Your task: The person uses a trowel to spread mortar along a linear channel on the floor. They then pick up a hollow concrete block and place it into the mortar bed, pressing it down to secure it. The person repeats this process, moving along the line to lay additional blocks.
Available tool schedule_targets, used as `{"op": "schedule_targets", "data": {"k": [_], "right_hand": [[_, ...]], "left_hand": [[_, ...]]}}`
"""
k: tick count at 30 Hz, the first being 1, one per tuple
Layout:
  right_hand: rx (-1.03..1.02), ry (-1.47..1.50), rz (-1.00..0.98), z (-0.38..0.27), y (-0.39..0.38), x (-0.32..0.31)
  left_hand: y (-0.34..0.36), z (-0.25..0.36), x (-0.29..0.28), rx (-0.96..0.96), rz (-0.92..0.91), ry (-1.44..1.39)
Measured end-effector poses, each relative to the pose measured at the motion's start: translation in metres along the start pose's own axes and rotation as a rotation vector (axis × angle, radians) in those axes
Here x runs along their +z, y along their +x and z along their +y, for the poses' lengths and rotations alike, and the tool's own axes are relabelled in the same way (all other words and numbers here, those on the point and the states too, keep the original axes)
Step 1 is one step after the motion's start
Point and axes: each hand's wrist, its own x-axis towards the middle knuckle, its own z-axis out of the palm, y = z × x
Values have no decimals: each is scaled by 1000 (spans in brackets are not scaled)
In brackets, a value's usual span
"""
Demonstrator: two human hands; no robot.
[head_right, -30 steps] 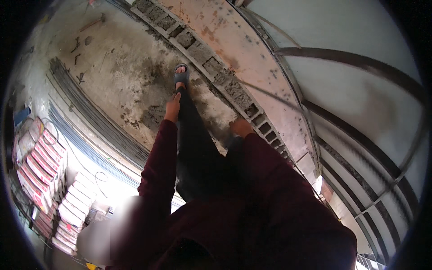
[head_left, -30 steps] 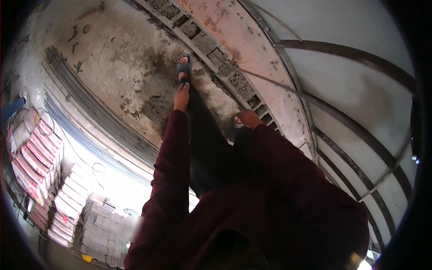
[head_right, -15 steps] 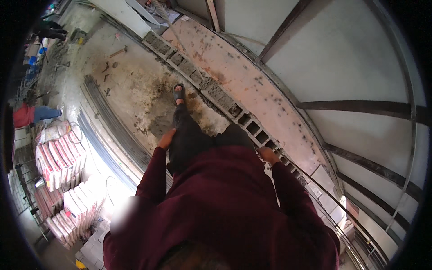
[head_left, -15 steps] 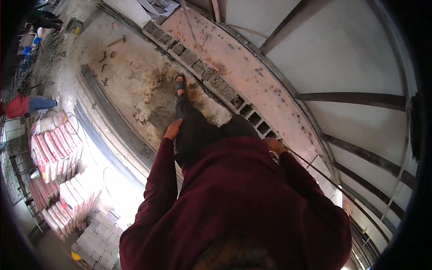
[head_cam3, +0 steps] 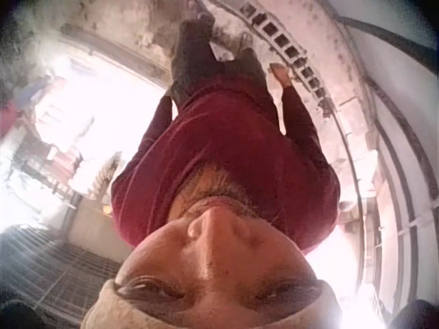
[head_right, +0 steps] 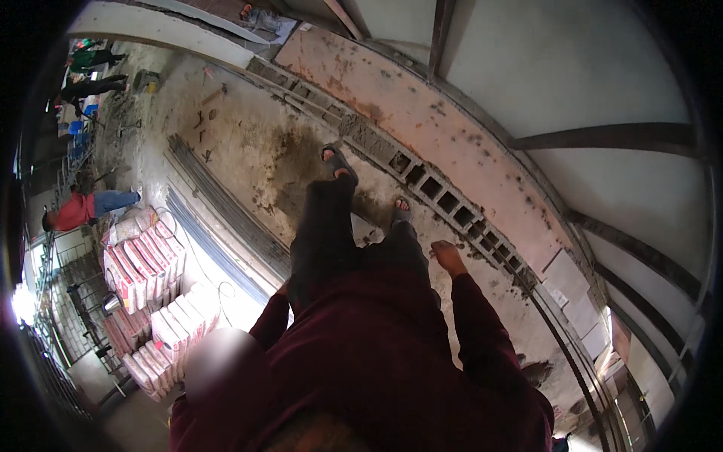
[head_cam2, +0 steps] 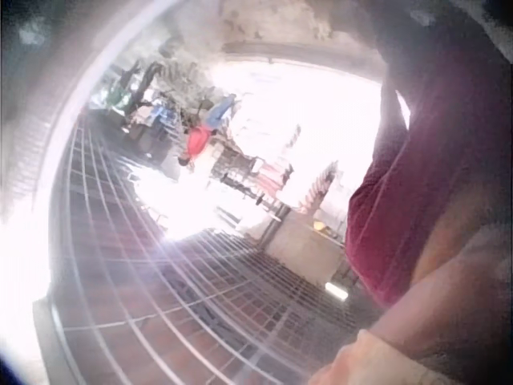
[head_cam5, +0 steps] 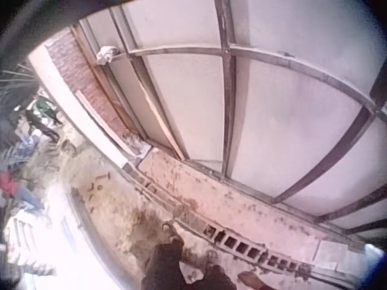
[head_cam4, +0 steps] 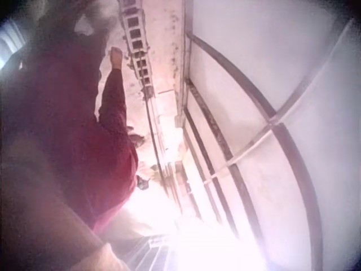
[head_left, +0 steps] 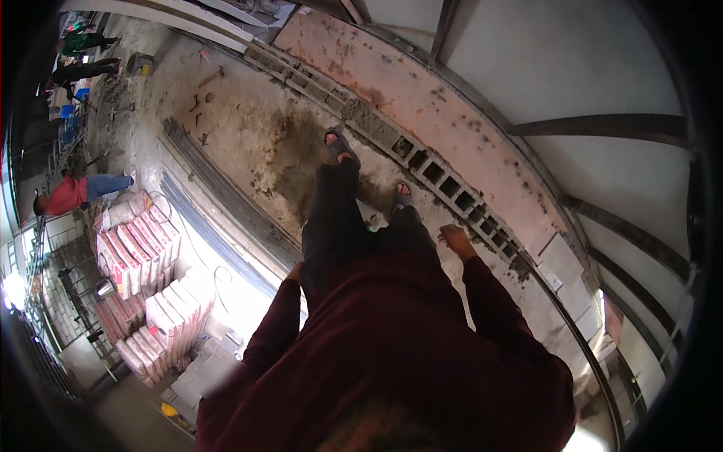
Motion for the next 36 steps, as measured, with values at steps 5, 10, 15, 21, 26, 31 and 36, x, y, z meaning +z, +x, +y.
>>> {"op": "schedule_targets", "data": {"k": [5, 10, 15, 21, 26, 31, 36], "right_hand": [[-269, -410, -2, 63, -3, -6], [83, -262, -132, 58, -10, -1], [45, -202, -112, 18, -27, -43], [31, -626, 16, -37, -2, -51], [-168, -634, -42, -50, 29, -27], [-67, -604, -198, -52, 56, 59], [5, -737, -181, -40, 37, 71]], "left_hand": [[37, 92, -12, 77, -31, 639], [24, 99, -3, -11, 257, 401], [23, 105, 45, -127, 272, 354], [2, 50, 91, -332, 216, 455], [-30, 16, 132, -379, 436, 48], [-80, -99, 142, -378, 385, 334], [-91, -39, 152, -480, 485, 107]]}}
